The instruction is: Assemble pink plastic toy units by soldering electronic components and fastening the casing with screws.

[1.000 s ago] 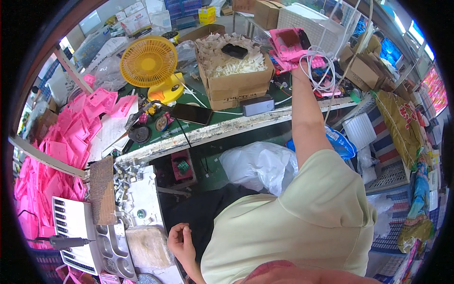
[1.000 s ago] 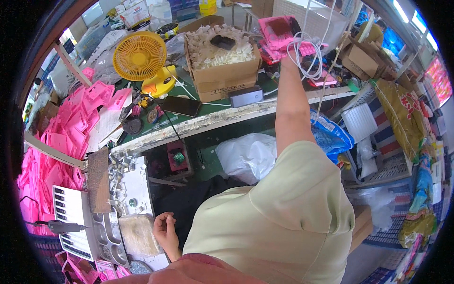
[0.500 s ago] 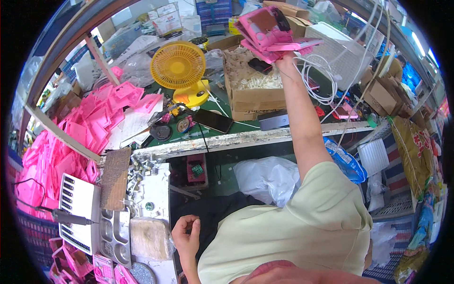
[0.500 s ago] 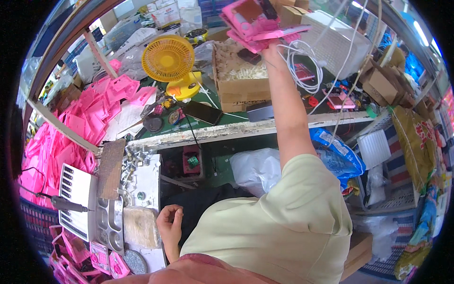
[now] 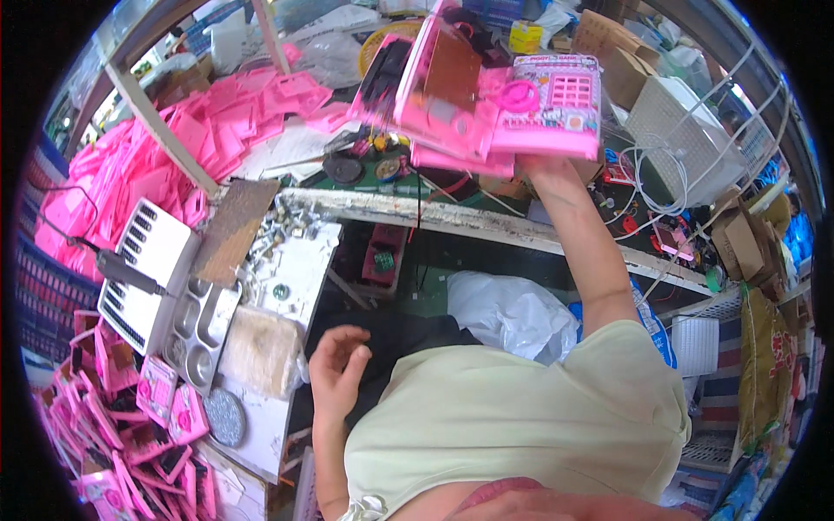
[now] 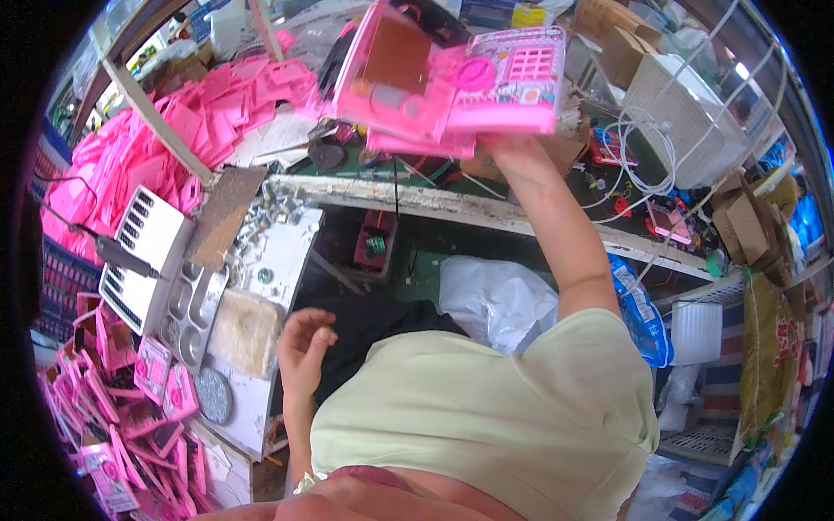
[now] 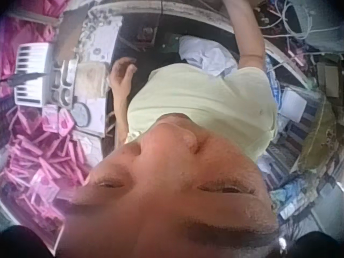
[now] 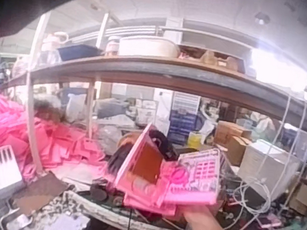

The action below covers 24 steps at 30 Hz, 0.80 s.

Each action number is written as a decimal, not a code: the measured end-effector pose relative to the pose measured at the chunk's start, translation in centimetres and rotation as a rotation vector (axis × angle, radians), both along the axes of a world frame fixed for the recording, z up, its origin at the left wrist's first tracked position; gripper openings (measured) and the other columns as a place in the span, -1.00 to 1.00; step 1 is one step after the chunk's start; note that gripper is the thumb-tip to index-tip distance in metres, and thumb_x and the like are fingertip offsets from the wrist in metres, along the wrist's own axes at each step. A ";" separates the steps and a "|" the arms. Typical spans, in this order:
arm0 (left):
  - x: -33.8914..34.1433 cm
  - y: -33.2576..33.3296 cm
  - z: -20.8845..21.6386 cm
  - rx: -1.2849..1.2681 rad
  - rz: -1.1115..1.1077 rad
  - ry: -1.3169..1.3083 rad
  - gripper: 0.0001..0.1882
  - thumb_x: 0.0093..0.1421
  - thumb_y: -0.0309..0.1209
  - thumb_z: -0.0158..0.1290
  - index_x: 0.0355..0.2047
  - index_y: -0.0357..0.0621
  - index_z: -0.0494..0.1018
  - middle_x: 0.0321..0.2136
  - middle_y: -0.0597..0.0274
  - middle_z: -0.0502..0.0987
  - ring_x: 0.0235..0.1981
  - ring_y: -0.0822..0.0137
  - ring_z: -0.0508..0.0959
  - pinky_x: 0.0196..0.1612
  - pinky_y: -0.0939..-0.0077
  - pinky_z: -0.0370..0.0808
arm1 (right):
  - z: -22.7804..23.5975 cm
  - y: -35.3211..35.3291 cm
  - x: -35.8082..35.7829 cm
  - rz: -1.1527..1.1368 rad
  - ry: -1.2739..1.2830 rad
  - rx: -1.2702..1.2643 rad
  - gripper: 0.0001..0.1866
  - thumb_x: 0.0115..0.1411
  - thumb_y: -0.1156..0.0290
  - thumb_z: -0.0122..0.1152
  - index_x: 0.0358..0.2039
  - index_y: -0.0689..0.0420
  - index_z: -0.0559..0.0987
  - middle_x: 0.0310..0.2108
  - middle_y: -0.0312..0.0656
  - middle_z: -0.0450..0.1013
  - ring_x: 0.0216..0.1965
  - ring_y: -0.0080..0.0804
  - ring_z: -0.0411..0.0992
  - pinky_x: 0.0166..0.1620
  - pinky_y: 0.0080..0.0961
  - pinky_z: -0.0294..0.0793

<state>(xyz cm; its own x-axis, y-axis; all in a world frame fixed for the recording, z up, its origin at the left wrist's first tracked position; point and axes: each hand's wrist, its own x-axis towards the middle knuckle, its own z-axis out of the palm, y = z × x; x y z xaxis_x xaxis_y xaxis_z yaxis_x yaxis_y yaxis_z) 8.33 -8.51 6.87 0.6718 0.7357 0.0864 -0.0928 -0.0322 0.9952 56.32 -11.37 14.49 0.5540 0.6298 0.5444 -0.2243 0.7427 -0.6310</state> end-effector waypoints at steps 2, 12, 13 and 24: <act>1.1 0.4 0.3 -0.054 -0.080 -0.189 -0.47 0.28 -0.31 0.19 0.16 -0.30 0.31 0.07 0.07 0.45 -0.10 0.37 0.55 -0.06 0.49 0.53 | -2.2 -1.8 -2.7 0.106 -0.027 -0.033 -0.45 0.39 0.05 0.07 0.25 0.10 0.36 0.14 -0.12 0.44 0.12 -0.26 0.47 0.20 -0.14 0.49; 3.0 2.9 -4.4 -0.472 -0.089 -0.363 0.18 -0.03 0.47 0.14 0.42 0.04 0.07 0.30 0.15 0.31 0.31 0.15 0.33 0.29 0.06 0.33 | -13.5 -4.4 -13.6 0.653 0.019 -0.547 -0.44 0.38 0.10 0.11 0.27 0.13 0.35 0.17 -0.10 0.43 0.15 -0.29 0.46 0.20 -0.18 0.50; 2.6 2.9 -6.1 -0.495 -0.054 -0.339 0.16 -0.02 0.45 0.16 0.41 0.04 0.09 0.29 0.17 0.32 0.30 0.16 0.34 0.28 0.06 0.33 | -14.3 -4.1 -14.0 0.684 0.009 -0.595 -0.44 0.38 0.11 0.11 0.27 0.14 0.35 0.17 -0.10 0.43 0.15 -0.29 0.46 0.20 -0.18 0.50; 3.2 0.5 -13.7 -0.676 0.042 -0.286 0.15 -0.07 0.10 0.42 0.39 -0.01 0.04 0.26 0.14 0.31 0.29 0.11 0.34 0.30 0.03 0.34 | -12.9 -0.3 -16.1 0.078 -1.036 -0.995 -0.52 0.07 0.32 0.23 0.00 0.29 0.55 0.02 0.24 0.34 0.11 0.16 0.32 0.17 -0.18 0.37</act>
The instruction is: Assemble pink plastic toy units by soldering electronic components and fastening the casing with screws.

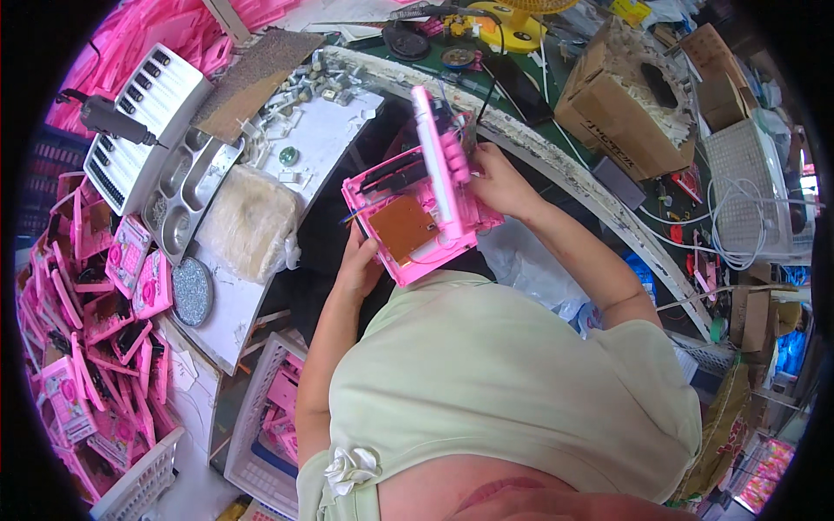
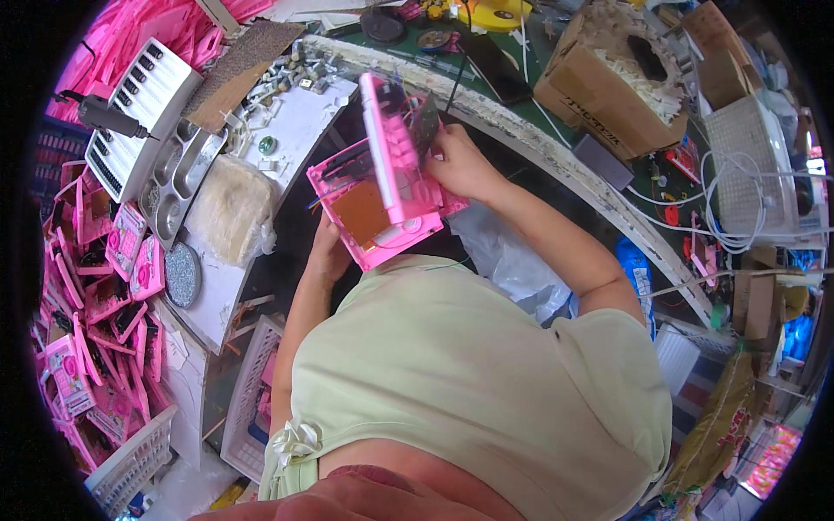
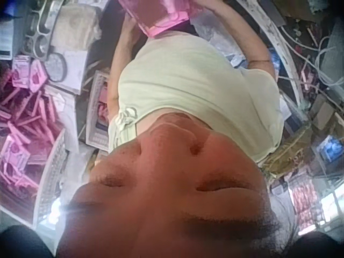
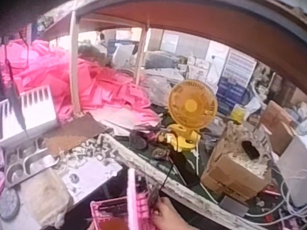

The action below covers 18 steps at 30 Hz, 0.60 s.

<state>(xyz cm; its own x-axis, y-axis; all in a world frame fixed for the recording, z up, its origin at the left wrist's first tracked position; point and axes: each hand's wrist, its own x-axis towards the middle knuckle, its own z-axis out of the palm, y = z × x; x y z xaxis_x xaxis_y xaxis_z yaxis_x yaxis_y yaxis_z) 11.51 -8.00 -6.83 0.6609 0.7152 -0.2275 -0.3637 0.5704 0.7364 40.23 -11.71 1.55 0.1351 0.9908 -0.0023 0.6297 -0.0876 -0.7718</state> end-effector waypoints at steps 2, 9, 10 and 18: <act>0.2 -0.2 0.8 0.016 0.030 0.053 0.17 -0.12 0.20 0.41 0.34 -0.15 0.14 0.22 0.05 0.36 0.25 0.09 0.39 0.30 0.04 0.35 | -0.2 0.0 -0.4 0.014 0.012 0.045 -0.49 0.08 0.27 0.23 0.02 0.28 0.54 0.06 0.24 0.32 0.11 0.17 0.32 0.21 -0.18 0.32; -1.3 0.0 -0.4 -0.056 0.019 -0.080 0.02 -0.02 0.01 0.39 0.31 -0.21 0.16 0.10 -0.01 0.47 0.12 0.09 0.51 0.20 0.14 0.47 | 0.1 -0.7 -2.0 0.058 -0.028 0.060 -0.37 0.04 0.21 0.30 0.14 0.16 0.50 0.17 0.22 0.27 0.21 0.19 0.24 0.30 -0.12 0.21; -1.6 -0.1 -1.1 -0.088 0.039 -0.076 -0.01 -0.01 -0.03 0.39 0.30 -0.21 0.17 0.09 0.01 0.47 0.11 0.10 0.52 0.19 0.15 0.48 | 0.1 -0.9 -2.1 0.069 -0.010 0.072 -0.35 0.03 0.21 0.31 0.16 0.14 0.49 0.19 0.22 0.26 0.22 0.19 0.23 0.31 -0.13 0.19; -1.6 0.3 -2.3 -0.177 0.064 -0.079 -0.16 0.04 -0.21 0.35 0.26 -0.23 0.23 0.06 0.10 0.49 0.05 0.23 0.55 0.13 0.26 0.51 | -0.4 -1.1 -1.4 0.137 0.276 0.075 -0.15 -0.06 0.19 0.53 0.23 0.22 0.41 0.21 0.08 0.27 0.33 -0.04 0.17 0.38 -0.25 0.11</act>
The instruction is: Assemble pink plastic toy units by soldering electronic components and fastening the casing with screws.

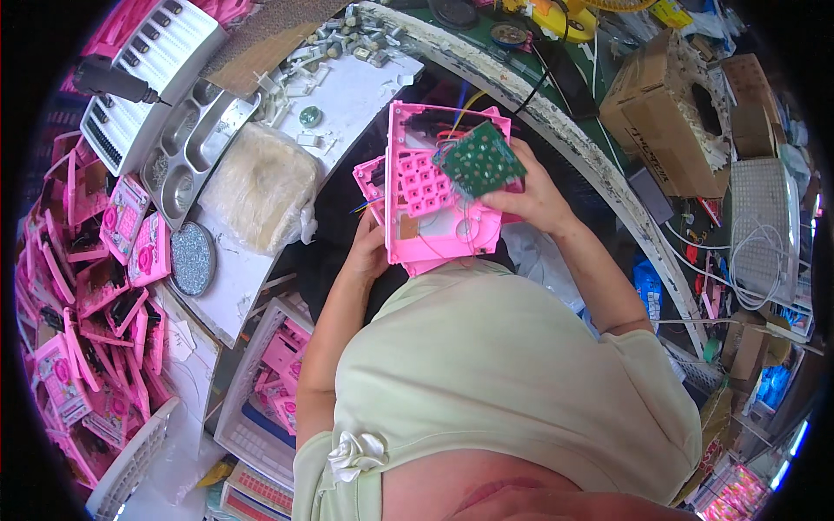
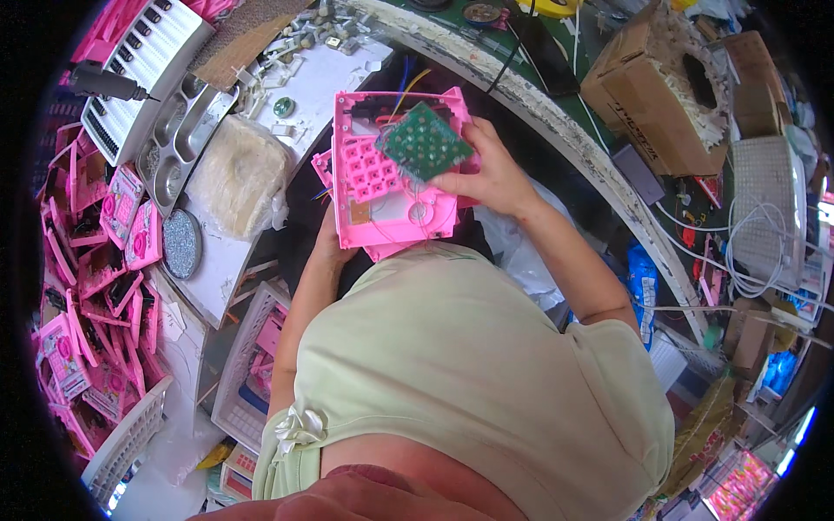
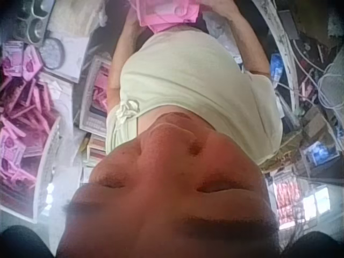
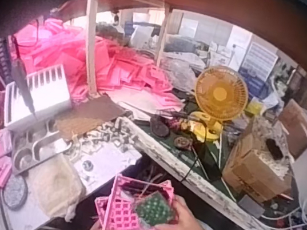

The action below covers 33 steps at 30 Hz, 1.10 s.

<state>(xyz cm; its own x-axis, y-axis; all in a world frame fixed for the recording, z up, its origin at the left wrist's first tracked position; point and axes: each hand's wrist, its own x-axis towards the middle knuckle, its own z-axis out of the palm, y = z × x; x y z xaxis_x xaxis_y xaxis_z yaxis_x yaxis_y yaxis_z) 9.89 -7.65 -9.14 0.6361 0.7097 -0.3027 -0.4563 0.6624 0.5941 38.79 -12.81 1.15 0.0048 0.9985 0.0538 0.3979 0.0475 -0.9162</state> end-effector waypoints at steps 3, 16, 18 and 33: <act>0.0 0.1 0.6 0.031 -0.060 -0.035 -0.17 0.05 -0.20 0.34 0.26 -0.23 0.23 0.07 0.09 0.49 0.06 0.23 0.54 0.14 0.25 0.51 | -0.7 0.3 -0.4 -0.018 0.124 -0.127 -0.10 0.01 0.19 0.57 0.29 0.23 0.32 0.20 0.01 0.29 0.30 -0.17 0.24 0.33 -0.32 0.20; 4.7 3.9 6.2 -0.067 -0.293 0.381 -0.30 0.25 -0.19 0.10 0.33 -0.01 0.10 0.12 0.18 0.43 0.01 0.24 0.57 0.06 0.12 0.55 | -7.8 1.0 4.1 -0.131 0.829 -0.566 -0.48 0.33 0.41 0.21 0.26 0.23 0.36 0.15 -0.10 0.46 0.11 -0.38 0.48 0.19 -0.42 0.46; 5.3 5.3 5.7 -0.008 -0.350 0.463 -0.22 0.27 -0.11 0.11 0.35 -0.08 0.01 0.15 0.08 0.38 0.03 0.19 0.56 0.05 0.03 0.55 | -8.4 3.0 5.0 -0.080 0.968 -0.577 -0.59 0.36 0.37 0.17 0.18 0.22 0.45 0.05 -0.08 0.54 0.00 -0.35 0.56 0.10 -0.38 0.57; 11.0 17.5 -10.8 0.261 -0.579 0.907 -0.32 0.36 0.14 -0.16 0.22 -0.12 0.43 0.17 -0.10 0.47 0.24 0.13 0.43 0.29 0.26 0.28 | -27.3 11.0 4.7 -0.362 1.232 -0.624 -0.70 0.40 0.17 0.10 0.04 0.00 0.57 -0.11 -0.33 0.59 -0.16 -0.51 0.58 -0.07 -0.42 0.62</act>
